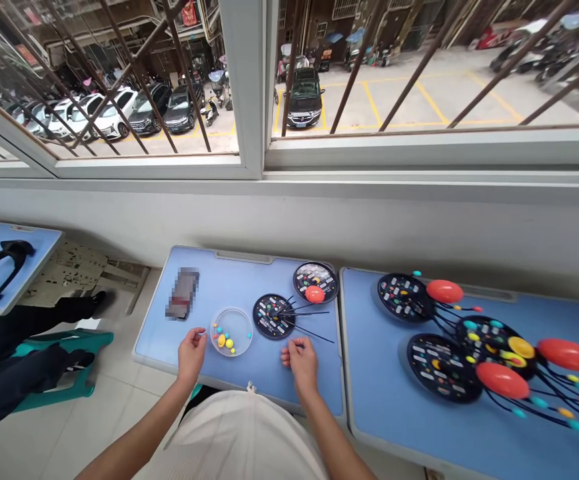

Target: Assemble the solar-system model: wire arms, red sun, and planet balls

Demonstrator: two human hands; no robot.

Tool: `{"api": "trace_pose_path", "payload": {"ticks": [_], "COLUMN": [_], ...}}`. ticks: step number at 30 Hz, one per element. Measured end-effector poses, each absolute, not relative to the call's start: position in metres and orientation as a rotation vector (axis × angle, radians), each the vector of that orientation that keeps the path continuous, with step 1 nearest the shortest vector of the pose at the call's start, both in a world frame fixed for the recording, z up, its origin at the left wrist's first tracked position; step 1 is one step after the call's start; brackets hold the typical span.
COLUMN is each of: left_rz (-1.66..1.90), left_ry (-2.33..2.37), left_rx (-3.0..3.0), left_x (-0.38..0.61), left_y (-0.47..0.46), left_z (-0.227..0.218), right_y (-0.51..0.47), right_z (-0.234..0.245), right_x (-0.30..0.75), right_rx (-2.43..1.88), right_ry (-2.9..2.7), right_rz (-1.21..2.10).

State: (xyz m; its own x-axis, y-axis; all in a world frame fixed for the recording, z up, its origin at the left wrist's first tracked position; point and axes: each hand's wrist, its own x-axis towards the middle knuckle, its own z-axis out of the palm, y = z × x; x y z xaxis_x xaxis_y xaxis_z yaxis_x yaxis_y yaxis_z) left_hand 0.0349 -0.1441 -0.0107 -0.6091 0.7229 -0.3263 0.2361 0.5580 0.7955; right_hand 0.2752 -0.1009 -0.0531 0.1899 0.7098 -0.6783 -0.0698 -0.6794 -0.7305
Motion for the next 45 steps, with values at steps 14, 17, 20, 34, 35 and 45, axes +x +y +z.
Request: {"api": "trace_pose_path", "payload": {"ticks": [14,17,20,34,35,45], "left_rz": [0.880,0.882,0.869,0.876,0.879,0.944], "left_ry": [2.104,2.123,2.150,2.104,2.100,2.065], "left_rx": [1.052,1.046,1.037,1.097,1.100,1.083], "left_x": [0.051,0.051,0.046,0.048,0.049,0.056], "left_y": [-0.152,-0.154,-0.156,-0.154,-0.154,-0.146], "left_z": [0.002,0.002,0.001,-0.001,-0.002,0.016], "right_y": [-0.124,-0.121,-0.119,-0.117,-0.117,-0.119], "right_z": [-0.039,-0.037,-0.035,-0.032,-0.032,-0.034], "right_x": [0.288,0.286,0.281,0.267,0.268,0.267], "right_rx": [-1.780,-1.756,-1.740,-1.716,-1.718,-1.722], "right_ry": [-0.629,-0.660,-0.690,-0.783,-0.786,-0.825], "right_rz": [1.575,1.605,1.636,1.697,1.696,1.646]}}
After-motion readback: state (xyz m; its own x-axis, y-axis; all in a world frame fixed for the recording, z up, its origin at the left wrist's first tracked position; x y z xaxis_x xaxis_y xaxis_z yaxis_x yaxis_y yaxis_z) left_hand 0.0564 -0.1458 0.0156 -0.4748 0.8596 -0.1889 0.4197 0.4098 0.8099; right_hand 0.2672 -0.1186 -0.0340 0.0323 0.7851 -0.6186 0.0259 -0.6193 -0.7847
